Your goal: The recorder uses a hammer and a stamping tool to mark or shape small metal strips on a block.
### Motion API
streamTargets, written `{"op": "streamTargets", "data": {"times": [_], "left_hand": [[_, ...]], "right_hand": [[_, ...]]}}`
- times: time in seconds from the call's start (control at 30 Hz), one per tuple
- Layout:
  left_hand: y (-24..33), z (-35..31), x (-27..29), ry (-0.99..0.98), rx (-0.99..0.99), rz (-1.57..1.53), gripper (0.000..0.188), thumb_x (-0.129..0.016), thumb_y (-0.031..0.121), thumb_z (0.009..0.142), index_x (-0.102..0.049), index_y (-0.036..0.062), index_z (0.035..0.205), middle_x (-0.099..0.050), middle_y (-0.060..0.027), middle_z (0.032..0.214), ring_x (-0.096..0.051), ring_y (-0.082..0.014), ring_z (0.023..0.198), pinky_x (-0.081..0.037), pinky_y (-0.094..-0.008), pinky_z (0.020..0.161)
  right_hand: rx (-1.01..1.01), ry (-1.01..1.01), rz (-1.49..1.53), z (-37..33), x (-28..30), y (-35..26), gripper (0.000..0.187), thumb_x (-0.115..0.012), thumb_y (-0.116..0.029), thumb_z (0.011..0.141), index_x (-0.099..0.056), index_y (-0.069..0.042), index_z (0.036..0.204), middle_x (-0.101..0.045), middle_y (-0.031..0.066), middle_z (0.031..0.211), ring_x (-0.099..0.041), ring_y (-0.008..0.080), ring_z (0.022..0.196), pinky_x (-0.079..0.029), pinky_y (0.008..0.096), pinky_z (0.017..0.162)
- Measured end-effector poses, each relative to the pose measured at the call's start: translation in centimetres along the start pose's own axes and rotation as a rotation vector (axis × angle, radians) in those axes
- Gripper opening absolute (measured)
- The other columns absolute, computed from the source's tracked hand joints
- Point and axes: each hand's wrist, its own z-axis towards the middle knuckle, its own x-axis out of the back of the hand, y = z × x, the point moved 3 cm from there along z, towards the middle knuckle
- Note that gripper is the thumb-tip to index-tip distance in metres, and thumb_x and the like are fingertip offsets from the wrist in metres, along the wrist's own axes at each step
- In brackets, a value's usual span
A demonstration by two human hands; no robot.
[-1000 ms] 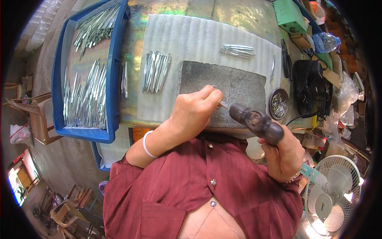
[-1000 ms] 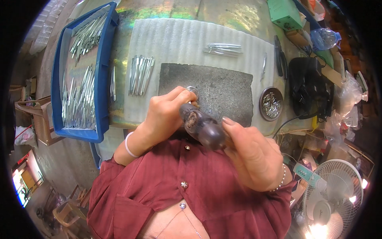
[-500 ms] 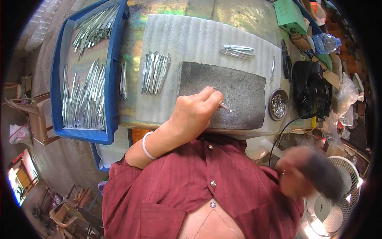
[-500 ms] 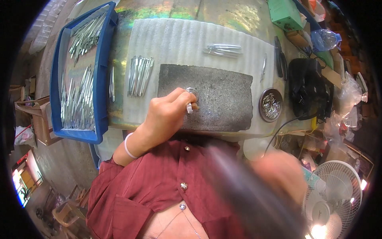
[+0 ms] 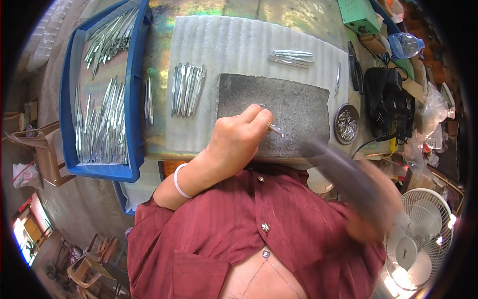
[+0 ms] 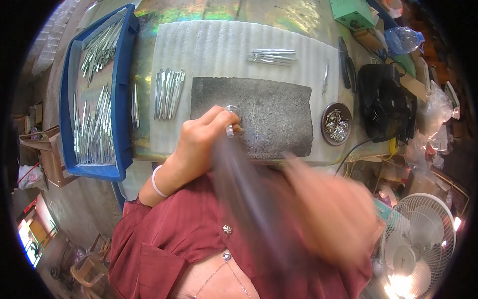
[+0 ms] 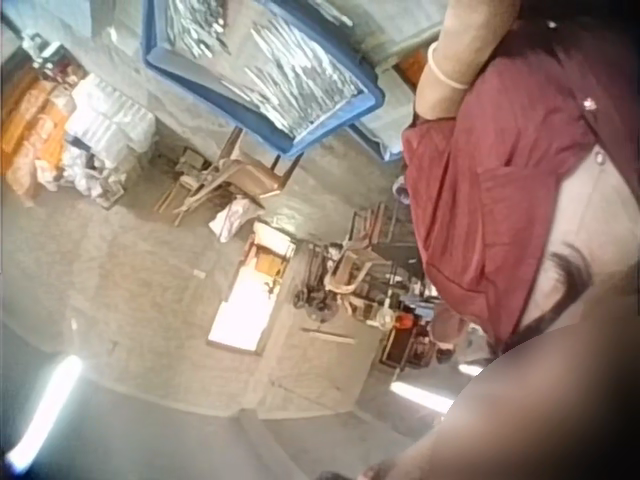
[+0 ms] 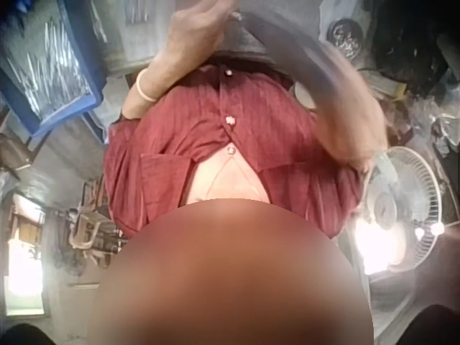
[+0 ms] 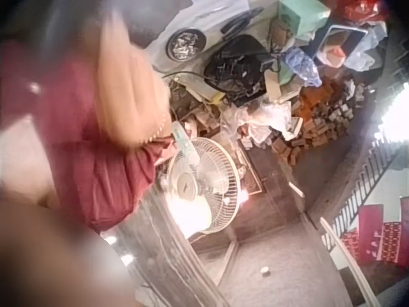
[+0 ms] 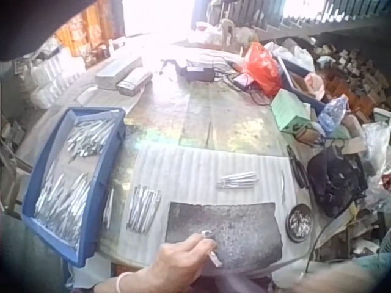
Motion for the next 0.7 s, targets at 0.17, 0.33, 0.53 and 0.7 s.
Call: {"op": "streamTargets", "data": {"times": [0.17, 0.33, 0.53, 0.7], "left_hand": [[0.2, -0.6, 0.5, -0.021, 0.029, 0.019, 0.014, -0.057, -0.004, 0.072, -0.048, 0.0035, 0.081, -0.053, -0.0104, 0.075, -0.058, -0.0300, 0.063, -0.047, -0.0341, 0.049], [-0.7, -0.9, 2.5, 0.045, 0.693, -1.094, 0.011, -0.057, 0.013, 0.091, -0.056, 0.0021, 0.087, -0.065, -0.0100, 0.083, -0.065, -0.0181, 0.064, -0.052, -0.0240, 0.058], [-1.5, -1.0, 3.0, 0.112, 0.674, -1.589, 0.018, -0.051, 0.018, 0.095, -0.056, 0.0007, 0.095, -0.064, -0.0135, 0.089, -0.065, -0.0137, 0.063, -0.055, -0.0212, 0.053], [-1.8, -0.9, 2.4, 0.104, 0.695, -1.656, 0.018, -0.050, 0.018, 0.095, -0.055, 0.0007, 0.096, -0.064, -0.0140, 0.089, -0.065, -0.0133, 0.062, -0.054, -0.0211, 0.053]], "right_hand": [[-0.092, 0.003, 0.334, 0.9, -1.3, 1.5, 0.044, -0.062, 0.007, 0.073, -0.054, 0.010, 0.117, -0.062, 0.0138, 0.080, -0.059, 0.0174, 0.056, -0.049, 0.0248, 0.054], [-0.401, 0.093, 0.314, -0.8, -6.5, 4.2, 0.041, -0.056, 0.004, 0.082, -0.051, 0.003, 0.122, -0.060, 0.0179, 0.092, -0.063, 0.0296, 0.078, -0.049, 0.0316, 0.070], [-0.520, 0.019, 0.095, -2.0, -11.4, 6.4, 0.046, -0.053, 0.001, 0.082, -0.046, -0.007, 0.127, -0.056, 0.0155, 0.100, -0.060, 0.0345, 0.082, -0.048, 0.0396, 0.070], [-0.453, -0.038, -0.001, -2.6, -12.7, 6.5, 0.050, -0.056, 0.000, 0.080, -0.045, -0.008, 0.128, -0.052, 0.0143, 0.099, -0.056, 0.0324, 0.087, -0.047, 0.0392, 0.075]]}}
